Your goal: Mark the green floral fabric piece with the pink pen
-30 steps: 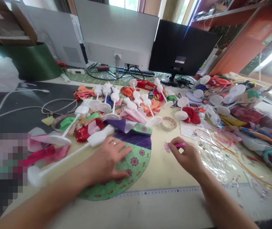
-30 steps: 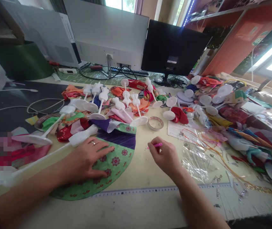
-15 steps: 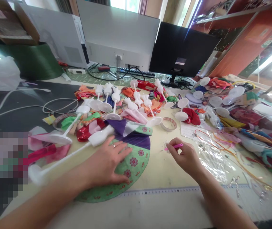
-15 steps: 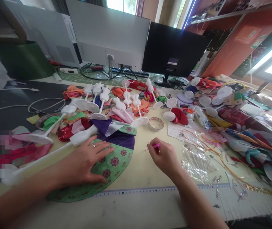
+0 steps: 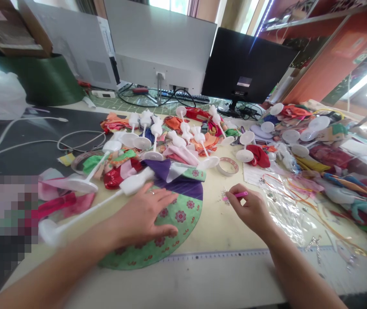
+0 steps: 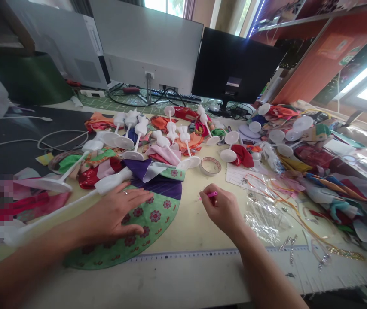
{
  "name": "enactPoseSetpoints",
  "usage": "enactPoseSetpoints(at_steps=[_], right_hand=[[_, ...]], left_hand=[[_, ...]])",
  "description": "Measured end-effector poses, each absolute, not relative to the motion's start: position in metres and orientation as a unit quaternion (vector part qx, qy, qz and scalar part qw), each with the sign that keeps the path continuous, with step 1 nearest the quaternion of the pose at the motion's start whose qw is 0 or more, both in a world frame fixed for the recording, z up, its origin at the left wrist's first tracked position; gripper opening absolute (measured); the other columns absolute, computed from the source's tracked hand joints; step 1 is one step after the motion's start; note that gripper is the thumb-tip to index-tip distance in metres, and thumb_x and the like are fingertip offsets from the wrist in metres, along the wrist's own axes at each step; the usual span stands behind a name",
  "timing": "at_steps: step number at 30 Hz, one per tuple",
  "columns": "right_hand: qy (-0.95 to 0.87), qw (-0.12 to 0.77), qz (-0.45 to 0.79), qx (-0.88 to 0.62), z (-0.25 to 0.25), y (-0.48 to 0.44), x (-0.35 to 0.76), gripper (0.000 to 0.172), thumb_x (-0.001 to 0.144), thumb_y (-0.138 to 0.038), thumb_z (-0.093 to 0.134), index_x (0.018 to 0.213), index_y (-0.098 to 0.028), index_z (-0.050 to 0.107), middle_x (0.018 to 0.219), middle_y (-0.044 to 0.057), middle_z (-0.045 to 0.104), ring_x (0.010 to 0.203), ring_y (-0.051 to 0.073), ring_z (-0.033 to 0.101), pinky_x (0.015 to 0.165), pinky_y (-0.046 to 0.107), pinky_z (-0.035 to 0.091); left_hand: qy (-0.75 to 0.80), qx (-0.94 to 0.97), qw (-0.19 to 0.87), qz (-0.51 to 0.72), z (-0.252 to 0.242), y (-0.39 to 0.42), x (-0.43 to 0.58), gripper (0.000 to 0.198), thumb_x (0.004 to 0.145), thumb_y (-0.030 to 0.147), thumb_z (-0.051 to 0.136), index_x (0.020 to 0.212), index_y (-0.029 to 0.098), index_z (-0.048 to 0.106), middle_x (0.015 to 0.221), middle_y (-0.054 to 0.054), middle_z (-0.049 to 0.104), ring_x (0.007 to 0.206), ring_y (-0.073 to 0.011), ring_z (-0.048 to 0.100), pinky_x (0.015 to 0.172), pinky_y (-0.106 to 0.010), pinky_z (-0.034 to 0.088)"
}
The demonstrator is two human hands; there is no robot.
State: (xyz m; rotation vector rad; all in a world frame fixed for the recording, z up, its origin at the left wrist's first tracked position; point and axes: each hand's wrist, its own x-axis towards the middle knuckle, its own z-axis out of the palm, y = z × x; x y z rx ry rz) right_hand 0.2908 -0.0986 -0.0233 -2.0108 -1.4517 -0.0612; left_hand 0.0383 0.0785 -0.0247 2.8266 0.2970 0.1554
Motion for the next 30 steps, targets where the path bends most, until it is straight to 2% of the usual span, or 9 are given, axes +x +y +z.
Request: enactPoseSetpoints(at_steps=[9, 14, 18, 24, 30], right_hand=[[-0.558, 0.325, -0.017, -0.763, -0.025, -0.0983, 0.2907, 0.021, 0.087, -0.032, 0.053, 0.07, -0.02, 0.054, 0.057, -0.003, 0.057, 0.048, 0.009, 0.045, 0.046, 0.021, 0.036], [-0.558, 0.323, -0.027, -0.764, -0.0237, -0.0992, 0.2912, 0.023, 0.088, -0.032, 0.052, 0.069, -0.02, 0.054, 0.056, -0.003, 0.056, 0.046, 0.009, 0.043, 0.046, 0.021, 0.036], [-0.563, 0.311, -0.019, -0.765, -0.0255, -0.099, 0.2914, 0.022, 0.088, -0.033, 0.051, 0.07, -0.02, 0.054, 0.057, -0.003, 0.056, 0.048, 0.009, 0.045, 0.046, 0.021, 0.037], [-0.564, 0.314, -0.012, -0.764, -0.0263, -0.0989, 0.29, 0.022, 0.088, -0.033, 0.051, 0.071, -0.02, 0.054, 0.057, -0.003, 0.056, 0.047, 0.009, 0.044, 0.045, 0.021, 0.035], [-0.563, 0.328, -0.025, -0.758, -0.024, -0.0977, 0.2893, 0.022, 0.088, -0.031, 0.052, 0.07, -0.019, 0.055, 0.057, -0.003, 0.057, 0.046, 0.008, 0.045, 0.045, 0.021, 0.036]], left_hand=[[0.099, 0.983, 0.144, 0.059, -0.0281, 0.0787, 0.0402, 0.068, 0.091, 0.065, 0.026, 0.131, 0.015, 0.05, 0.133, -0.012, 0.056, 0.12, -0.0288, 0.052, 0.11, -0.05, 0.024], [0.098, 0.982, 0.14, 0.075, -0.0306, 0.0796, 0.0406, 0.062, 0.093, 0.061, 0.029, 0.13, 0.017, 0.052, 0.131, -0.011, 0.059, 0.119, -0.0282, 0.053, 0.108, -0.048, 0.029], [0.098, 0.982, 0.145, 0.066, -0.0318, 0.0797, 0.0409, 0.063, 0.094, 0.06, 0.026, 0.129, 0.016, 0.052, 0.132, -0.012, 0.057, 0.12, -0.0288, 0.053, 0.107, -0.049, 0.028], [0.098, 0.983, 0.134, 0.081, -0.0324, 0.08, 0.0404, 0.057, 0.095, 0.058, 0.028, 0.128, 0.018, 0.052, 0.131, -0.01, 0.058, 0.118, -0.0263, 0.054, 0.107, -0.045, 0.029], [0.106, 0.98, 0.154, 0.07, -0.0308, 0.081, 0.0419, 0.063, 0.094, 0.06, 0.024, 0.128, 0.017, 0.053, 0.131, -0.011, 0.059, 0.119, -0.0267, 0.054, 0.107, -0.046, 0.031]])
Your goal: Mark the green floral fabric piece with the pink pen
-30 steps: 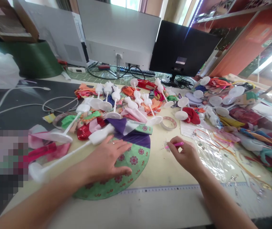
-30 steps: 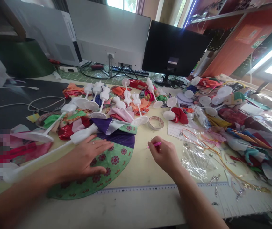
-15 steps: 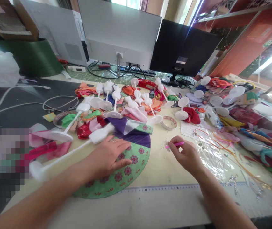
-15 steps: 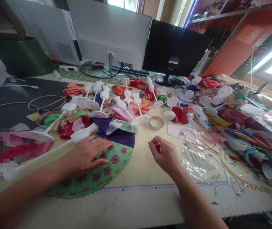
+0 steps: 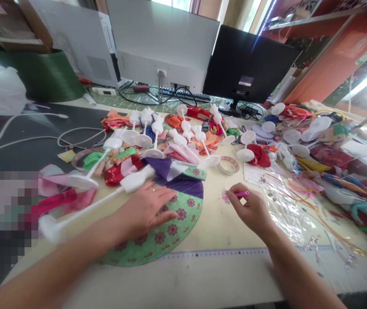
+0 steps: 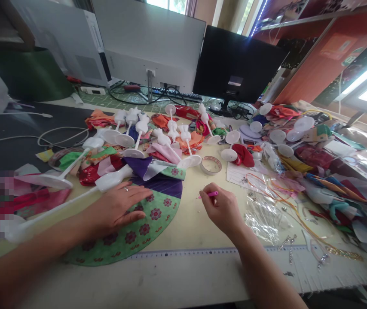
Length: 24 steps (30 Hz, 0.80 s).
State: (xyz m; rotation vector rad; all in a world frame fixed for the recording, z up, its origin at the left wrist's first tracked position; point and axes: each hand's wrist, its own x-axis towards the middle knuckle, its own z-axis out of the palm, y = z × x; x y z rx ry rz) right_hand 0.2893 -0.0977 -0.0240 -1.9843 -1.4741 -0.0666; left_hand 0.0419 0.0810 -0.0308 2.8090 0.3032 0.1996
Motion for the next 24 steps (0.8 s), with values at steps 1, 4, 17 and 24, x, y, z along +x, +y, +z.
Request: enactPoseSetpoints(at_steps=[1, 4, 17, 24], right_hand=[[-0.563, 0.336, -0.027, -0.755, -0.023, -0.098, 0.289, 0.022, 0.088, -0.031, 0.053, 0.07, -0.019, 0.055, 0.058, -0.002, 0.058, 0.047, 0.008, 0.047, 0.046, 0.022, 0.037], [-0.553, 0.382, -0.026, -0.74, -0.022, -0.098, 0.286, 0.02, 0.086, -0.032, 0.055, 0.07, -0.019, 0.057, 0.061, 0.0, 0.06, 0.052, 0.011, 0.054, 0.048, 0.022, 0.042], [-0.857, 0.299, 0.042, -0.417, -0.026, -0.092, 0.21, 0.032, 0.086, -0.009, 0.049, 0.116, -0.017, 0.056, 0.11, 0.012, 0.068, 0.105, 0.024, 0.064, 0.094, 0.047, 0.051], [-0.898, 0.199, -0.011, -0.392, -0.041, -0.095, 0.193, 0.026, 0.087, -0.007, 0.042, 0.106, -0.01, 0.06, 0.116, 0.017, 0.066, 0.111, 0.027, 0.061, 0.097, 0.044, 0.05]], left_hand=[[0.112, 0.977, 0.166, 0.066, -0.03, 0.081, 0.042, 0.063, 0.094, 0.06, 0.023, 0.129, 0.016, 0.053, 0.131, -0.011, 0.059, 0.119, -0.0271, 0.053, 0.106, -0.046, 0.032], [0.13, 0.965, 0.22, 0.057, -0.025, 0.083, 0.042, 0.064, 0.095, 0.059, 0.021, 0.131, 0.015, 0.052, 0.133, -0.01, 0.057, 0.123, -0.0268, 0.051, 0.106, -0.044, 0.034], [0.126, 0.919, 0.372, 0.032, -0.024, 0.089, 0.042, 0.062, 0.097, 0.054, 0.023, 0.141, 0.013, 0.038, 0.147, -0.011, 0.041, 0.139, -0.0218, 0.031, 0.116, -0.042, 0.018], [0.135, 0.851, 0.495, 0.118, -0.027, 0.096, 0.039, 0.06, 0.096, 0.052, 0.029, 0.135, 0.008, 0.045, 0.142, -0.015, 0.047, 0.131, -0.0229, 0.044, 0.111, -0.038, 0.031]])
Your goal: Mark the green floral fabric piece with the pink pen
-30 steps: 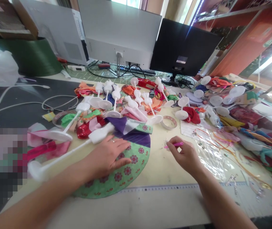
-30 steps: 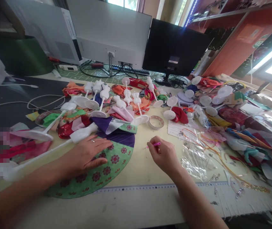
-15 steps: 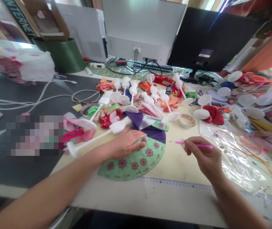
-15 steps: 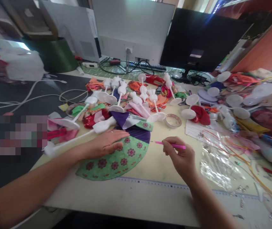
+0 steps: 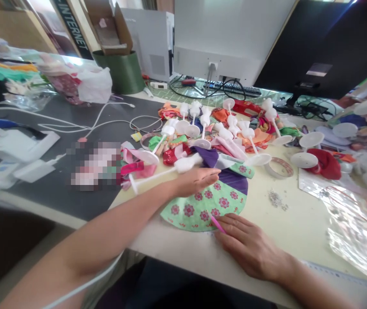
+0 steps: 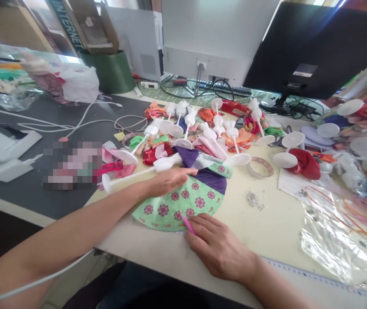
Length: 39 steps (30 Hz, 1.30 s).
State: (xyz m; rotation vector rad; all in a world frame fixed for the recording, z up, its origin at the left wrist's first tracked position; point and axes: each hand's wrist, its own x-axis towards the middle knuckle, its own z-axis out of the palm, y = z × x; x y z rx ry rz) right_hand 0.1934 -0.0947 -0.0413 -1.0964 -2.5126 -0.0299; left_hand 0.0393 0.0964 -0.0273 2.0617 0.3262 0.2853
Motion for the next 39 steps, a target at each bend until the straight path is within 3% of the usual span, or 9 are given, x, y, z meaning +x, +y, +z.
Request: enactPoseSetpoints(at_steps=[4, 7, 12, 17, 19, 22, 28, 32, 39], right_hand=[[-0.894, 0.208, -0.003, -0.398, -0.039, -0.096, 0.193, 0.025, 0.087, -0.008, 0.042, 0.104, -0.011, 0.06, 0.109, 0.015, 0.068, 0.105, 0.026, 0.062, 0.095, 0.043, 0.051], [-0.894, 0.213, 0.005, -0.393, -0.04, -0.096, 0.194, 0.025, 0.087, -0.007, 0.043, 0.104, -0.01, 0.06, 0.109, 0.015, 0.067, 0.105, 0.027, 0.062, 0.095, 0.044, 0.051], [-0.897, 0.21, 0.0, -0.389, -0.042, -0.097, 0.194, 0.025, 0.086, -0.006, 0.043, 0.104, -0.009, 0.06, 0.11, 0.016, 0.067, 0.107, 0.027, 0.061, 0.095, 0.044, 0.05], [-0.896, 0.212, -0.005, -0.39, -0.042, -0.097, 0.195, 0.023, 0.088, -0.007, 0.042, 0.102, -0.01, 0.06, 0.107, 0.015, 0.067, 0.106, 0.026, 0.061, 0.094, 0.042, 0.051], [-0.896, 0.212, -0.007, -0.389, -0.041, -0.097, 0.195, 0.024, 0.089, -0.008, 0.041, 0.103, -0.01, 0.06, 0.109, 0.015, 0.067, 0.107, 0.026, 0.061, 0.094, 0.043, 0.051], [-0.9, 0.204, -0.011, -0.384, -0.041, -0.098, 0.195, 0.025, 0.089, -0.008, 0.041, 0.105, -0.01, 0.06, 0.111, 0.016, 0.066, 0.109, 0.027, 0.06, 0.095, 0.044, 0.05], [-0.891, 0.238, -0.034, -0.386, -0.044, -0.097, 0.198, 0.02, 0.091, -0.015, 0.045, 0.105, -0.01, 0.059, 0.099, 0.014, 0.068, 0.096, 0.026, 0.062, 0.088, 0.045, 0.052], [-0.876, 0.27, -0.041, -0.397, -0.044, -0.096, 0.204, 0.026, 0.094, -0.023, 0.045, 0.114, -0.01, 0.056, 0.102, 0.015, 0.066, 0.094, 0.024, 0.061, 0.082, 0.042, 0.054], [-0.861, 0.297, 0.03, -0.411, -0.029, -0.102, 0.199, 0.033, 0.091, -0.021, 0.052, 0.123, -0.013, 0.053, 0.104, 0.014, 0.063, 0.099, 0.023, 0.059, 0.081, 0.037, 0.053]], left_hand=[[0.167, 0.815, 0.529, 0.165, -0.026, 0.102, 0.037, 0.057, 0.096, 0.05, 0.032, 0.132, 0.009, 0.048, 0.133, -0.015, 0.055, 0.118, -0.0229, 0.055, 0.099, -0.038, 0.044], [0.17, 0.779, 0.568, 0.204, -0.027, 0.105, 0.036, 0.054, 0.092, 0.048, 0.045, 0.128, 0.009, 0.051, 0.12, -0.016, 0.063, 0.108, -0.023, 0.061, 0.09, -0.036, 0.049], [0.18, 0.728, 0.622, 0.225, -0.035, 0.11, 0.038, 0.045, 0.085, 0.043, 0.059, 0.118, 0.013, 0.059, 0.105, -0.012, 0.068, 0.096, -0.0208, 0.065, 0.079, -0.032, 0.051], [0.214, 0.698, 0.629, 0.268, -0.024, 0.112, 0.033, 0.033, 0.087, 0.035, 0.058, 0.108, 0.011, 0.062, 0.098, -0.012, 0.069, 0.088, -0.0176, 0.066, 0.079, -0.032, 0.051], [0.227, 0.732, 0.575, 0.287, -0.011, 0.107, 0.022, 0.026, 0.089, 0.034, 0.054, 0.098, 0.011, 0.063, 0.088, -0.008, 0.068, 0.079, -0.015, 0.065, 0.073, -0.03, 0.051], [0.205, 0.857, 0.401, 0.252, 0.003, 0.088, -0.004, 0.024, 0.091, 0.033, 0.051, 0.083, 0.014, 0.064, 0.075, -0.004, 0.065, 0.07, -0.0136, 0.06, 0.066, -0.027, 0.048], [0.078, 0.979, 0.082, 0.168, -0.022, 0.037, -0.057, 0.02, 0.09, 0.027, 0.052, 0.096, 0.013, 0.065, 0.095, -0.012, 0.067, 0.087, -0.0241, 0.061, 0.077, -0.038, 0.051], [0.095, 0.974, 0.047, 0.198, -0.041, 0.021, -0.08, 0.017, 0.088, 0.023, 0.054, 0.096, 0.012, 0.064, 0.104, -0.014, 0.064, 0.096, -0.0253, 0.059, 0.085, -0.04, 0.051], [0.099, 0.961, 0.079, 0.245, -0.043, 0.009, -0.094, 0.016, 0.086, 0.019, 0.054, 0.099, 0.013, 0.061, 0.092, -0.012, 0.065, 0.087, -0.0214, 0.059, 0.079, -0.038, 0.053]])
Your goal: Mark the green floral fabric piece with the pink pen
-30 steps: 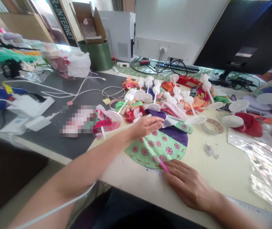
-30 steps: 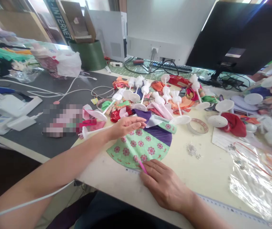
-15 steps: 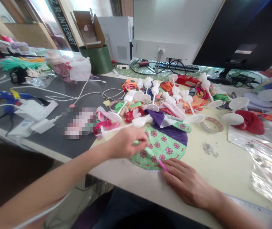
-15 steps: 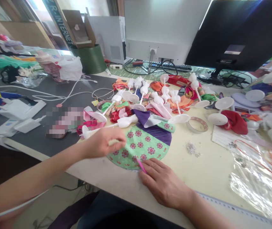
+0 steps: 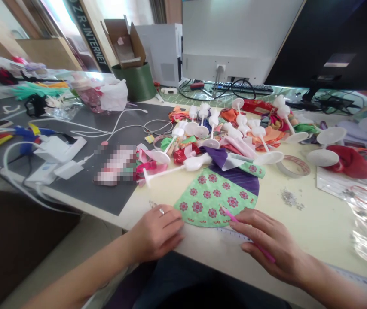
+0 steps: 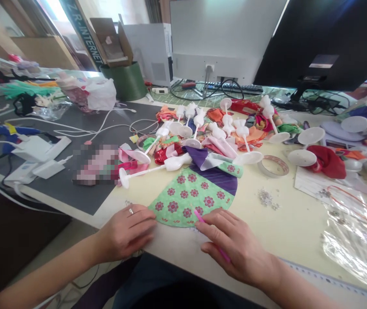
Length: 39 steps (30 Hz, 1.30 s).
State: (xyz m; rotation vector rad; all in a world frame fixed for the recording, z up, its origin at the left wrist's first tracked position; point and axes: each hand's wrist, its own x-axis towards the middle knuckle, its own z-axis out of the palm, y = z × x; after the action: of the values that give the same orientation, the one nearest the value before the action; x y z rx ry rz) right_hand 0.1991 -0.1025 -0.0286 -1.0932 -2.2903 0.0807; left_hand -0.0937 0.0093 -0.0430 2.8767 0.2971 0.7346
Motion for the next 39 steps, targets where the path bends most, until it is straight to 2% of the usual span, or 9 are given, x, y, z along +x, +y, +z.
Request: enactPoseSetpoints(at_steps=[3, 6, 13, 16, 19, 22, 34, 39], right_hand=[[-0.845, 0.329, 0.083, -0.413, -0.022, -0.095, 0.183, 0.035, 0.088, -0.011, 0.054, 0.122, -0.015, 0.053, 0.103, 0.011, 0.064, 0.096, 0.02, 0.061, 0.08, 0.034, 0.053], [-0.813, 0.379, 0.135, -0.421, -0.021, -0.081, 0.166, 0.031, 0.087, -0.009, 0.054, 0.117, -0.018, 0.056, 0.097, 0.007, 0.066, 0.087, 0.016, 0.063, 0.074, 0.029, 0.054], [-0.696, 0.458, 0.229, -0.503, -0.024, -0.051, 0.14, 0.009, 0.089, -0.022, 0.058, 0.095, -0.021, 0.065, 0.081, 0.001, 0.07, 0.073, 0.013, 0.065, 0.067, 0.024, 0.052], [-0.669, 0.453, 0.279, -0.519, -0.026, -0.046, 0.134, 0.014, 0.091, -0.029, 0.055, 0.092, -0.02, 0.065, 0.077, 0.002, 0.067, 0.069, 0.013, 0.063, 0.06, 0.024, 0.05], [-0.648, 0.448, 0.304, -0.536, -0.029, -0.044, 0.129, 0.015, 0.091, -0.031, 0.053, 0.087, -0.019, 0.061, 0.072, 0.001, 0.063, 0.064, 0.012, 0.06, 0.054, 0.023, 0.048], [-0.648, 0.442, 0.298, -0.545, -0.031, -0.045, 0.127, 0.014, 0.09, -0.03, 0.053, 0.082, -0.019, 0.055, 0.069, 0.0, 0.06, 0.061, 0.011, 0.057, 0.051, 0.021, 0.045], [-0.725, 0.409, 0.211, -0.513, -0.037, -0.047, 0.124, 0.002, 0.09, -0.02, 0.053, 0.088, -0.021, 0.053, 0.071, -0.001, 0.06, 0.061, 0.011, 0.058, 0.055, 0.022, 0.046], [-0.735, 0.397, 0.193, -0.515, -0.039, -0.045, 0.124, 0.002, 0.09, -0.02, 0.052, 0.089, -0.021, 0.052, 0.074, 0.0, 0.061, 0.064, 0.012, 0.059, 0.058, 0.024, 0.047]], left_hand=[[0.08, 0.954, 0.08, 0.279, -0.046, 0.001, -0.089, 0.016, 0.085, 0.019, 0.055, 0.1, 0.013, 0.059, 0.091, -0.011, 0.066, 0.085, -0.0211, 0.059, 0.076, -0.037, 0.054], [0.09, 0.944, 0.072, 0.31, -0.051, -0.009, -0.08, 0.015, 0.083, 0.016, 0.057, 0.097, 0.012, 0.059, 0.088, -0.011, 0.067, 0.083, -0.0216, 0.06, 0.074, -0.037, 0.055], [0.143, 0.898, 0.067, 0.411, -0.06, -0.022, -0.075, 0.016, 0.078, 0.009, 0.06, 0.093, 0.01, 0.061, 0.082, -0.01, 0.068, 0.079, -0.0198, 0.063, 0.07, -0.033, 0.056], [0.191, 0.877, 0.077, 0.435, -0.061, -0.021, -0.08, 0.013, 0.077, 0.008, 0.059, 0.09, 0.012, 0.061, 0.083, -0.01, 0.068, 0.079, -0.0195, 0.063, 0.071, -0.034, 0.056], [0.249, 0.867, 0.098, 0.42, -0.06, -0.019, -0.083, 0.007, 0.079, 0.008, 0.057, 0.079, 0.015, 0.058, 0.083, -0.01, 0.068, 0.08, -0.0197, 0.062, 0.071, -0.035, 0.056], [0.262, 0.86, 0.115, 0.422, -0.059, -0.017, -0.084, 0.012, 0.08, 0.008, 0.056, 0.071, 0.016, 0.054, 0.083, -0.009, 0.067, 0.079, -0.0192, 0.062, 0.07, -0.034, 0.055], [0.273, 0.858, 0.096, 0.425, -0.063, -0.017, -0.085, 0.011, 0.079, 0.009, 0.058, 0.072, 0.016, 0.055, 0.08, -0.008, 0.069, 0.083, -0.0198, 0.062, 0.074, -0.035, 0.055], [0.273, 0.87, 0.076, 0.403, -0.062, -0.016, -0.084, 0.01, 0.08, 0.011, 0.058, 0.072, 0.016, 0.055, 0.09, -0.011, 0.071, 0.09, -0.0224, 0.062, 0.081, -0.04, 0.055]])
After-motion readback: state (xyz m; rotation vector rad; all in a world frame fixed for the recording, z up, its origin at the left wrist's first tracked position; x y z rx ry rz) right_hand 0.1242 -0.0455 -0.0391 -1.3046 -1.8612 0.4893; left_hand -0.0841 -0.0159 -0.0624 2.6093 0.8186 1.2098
